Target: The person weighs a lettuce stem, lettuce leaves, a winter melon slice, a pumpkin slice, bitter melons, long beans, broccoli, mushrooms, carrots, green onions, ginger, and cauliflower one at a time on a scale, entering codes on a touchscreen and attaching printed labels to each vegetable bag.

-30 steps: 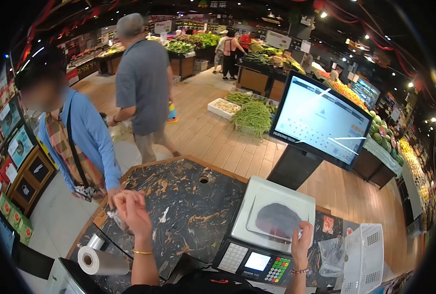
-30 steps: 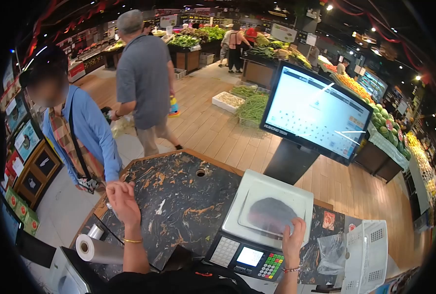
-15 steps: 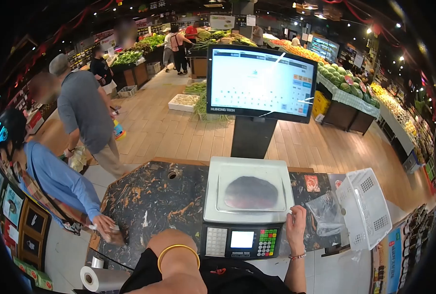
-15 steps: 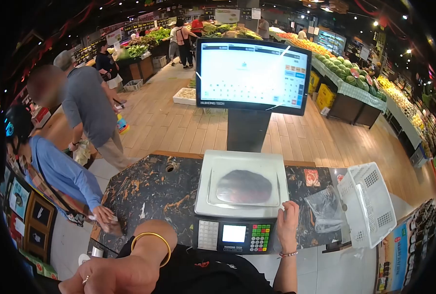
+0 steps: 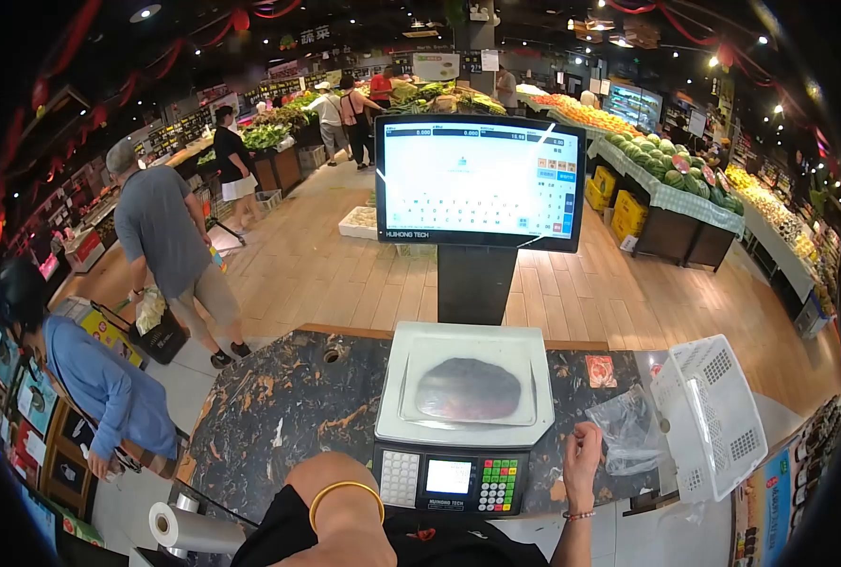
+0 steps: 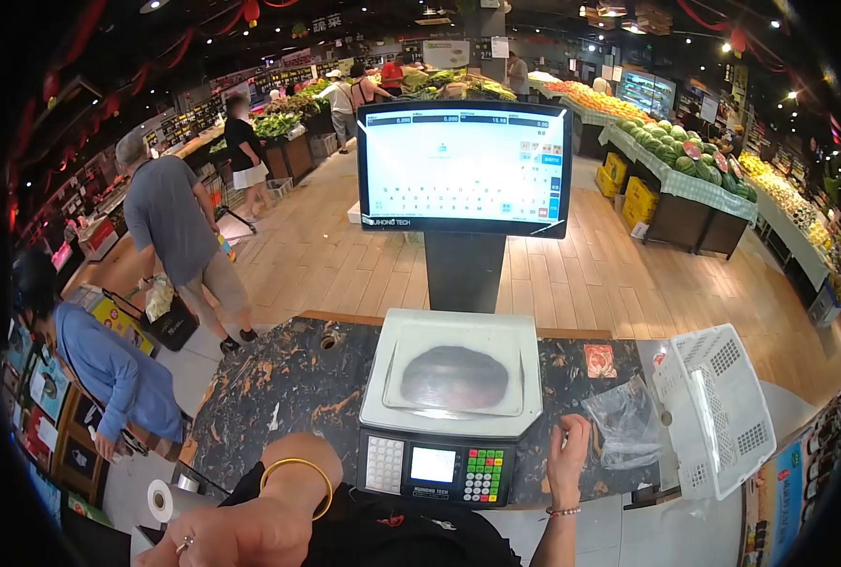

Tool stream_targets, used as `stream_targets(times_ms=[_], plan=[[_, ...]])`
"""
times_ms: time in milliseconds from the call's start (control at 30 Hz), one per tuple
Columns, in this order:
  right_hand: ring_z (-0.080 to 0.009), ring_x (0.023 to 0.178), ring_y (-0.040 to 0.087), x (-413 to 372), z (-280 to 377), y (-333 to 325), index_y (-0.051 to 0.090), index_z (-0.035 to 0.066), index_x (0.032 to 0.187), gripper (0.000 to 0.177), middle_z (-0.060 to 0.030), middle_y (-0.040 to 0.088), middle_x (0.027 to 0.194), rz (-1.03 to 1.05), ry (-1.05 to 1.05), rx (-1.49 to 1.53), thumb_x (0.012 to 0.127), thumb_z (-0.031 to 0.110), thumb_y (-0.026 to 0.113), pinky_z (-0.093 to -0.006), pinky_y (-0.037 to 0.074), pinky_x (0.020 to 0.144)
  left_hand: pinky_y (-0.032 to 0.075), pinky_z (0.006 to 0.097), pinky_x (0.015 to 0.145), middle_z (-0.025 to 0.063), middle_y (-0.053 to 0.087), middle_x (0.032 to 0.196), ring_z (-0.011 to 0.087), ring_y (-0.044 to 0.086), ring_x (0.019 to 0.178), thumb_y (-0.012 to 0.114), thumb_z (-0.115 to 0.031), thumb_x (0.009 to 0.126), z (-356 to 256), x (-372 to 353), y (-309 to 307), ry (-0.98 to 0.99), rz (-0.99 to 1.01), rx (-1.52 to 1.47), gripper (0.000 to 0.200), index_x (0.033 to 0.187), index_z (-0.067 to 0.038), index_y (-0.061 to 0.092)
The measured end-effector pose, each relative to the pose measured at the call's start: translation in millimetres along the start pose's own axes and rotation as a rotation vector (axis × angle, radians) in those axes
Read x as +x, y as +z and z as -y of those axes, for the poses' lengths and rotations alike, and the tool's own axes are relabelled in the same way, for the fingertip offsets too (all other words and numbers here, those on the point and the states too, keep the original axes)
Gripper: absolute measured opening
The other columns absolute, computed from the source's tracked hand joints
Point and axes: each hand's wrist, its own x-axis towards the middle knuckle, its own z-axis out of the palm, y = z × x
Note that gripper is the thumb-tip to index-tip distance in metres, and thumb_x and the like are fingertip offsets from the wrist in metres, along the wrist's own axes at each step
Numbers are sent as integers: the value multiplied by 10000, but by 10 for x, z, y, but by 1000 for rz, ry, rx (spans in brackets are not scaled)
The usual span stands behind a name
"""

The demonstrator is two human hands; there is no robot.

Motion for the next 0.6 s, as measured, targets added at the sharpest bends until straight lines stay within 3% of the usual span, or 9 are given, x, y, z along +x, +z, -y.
stream_targets(times_ms=[267, 367, 500, 567, 600], plan=[[-300, 972, 551, 37, -262, -12, 557, -20, 1068, 245, -162, 547, 1087, 22, -5, 45, 834, -84, 594, -367, 470, 852, 611, 337, 754, 4, 471, 706, 112, 497, 547, 565, -9, 910, 192, -54, 132, -5, 69, 9, 212, 775, -97, 428], [-293, 975, 547, 29, -301, -69, 556, -22, 1071, 250, -160, 547, 1090, 12, 3, 35, 833, -88, 590, -360, 470, 850, 609, 345, 762, 5, 478, 709, 110, 501, 543, 562, -13, 919, 99, -91, 176, -106, 45, 11, 213, 779, -101, 427], [-253, 997, 545, 7, -405, -77, 546, -23, 1103, 282, -153, 534, 1138, 53, 53, 109, 834, -106, 550, -355, 467, 869, 609, 383, 764, 18, 485, 706, 119, 494, 529, 558, -28, 935, 77, -26, 146, 11, 77, 52, 184, 804, -90, 447], [-255, 1005, 546, 10, -998, 223, 556, -6, 1137, 316, -132, 519, 1149, -38, -82, 171, 832, -86, 540, -369, 448, 955, 608, 401, 767, 28, 486, 702, 124, 490, 523, 556, -32, 941, -31, 79, 58, 97, 187, 123, 175, 811, -85, 451], [-255, 1005, 546, 333, -829, 716, 556, -6, 1137, 316, -132, 519, 1149, 59, -162, 261, 832, -86, 540, -369, 448, 955, 609, 407, 767, 33, 486, 701, 128, 488, 523, 556, -33, 943, -263, 76, 114, 55, 168, 190, 163, 822, -78, 456]])
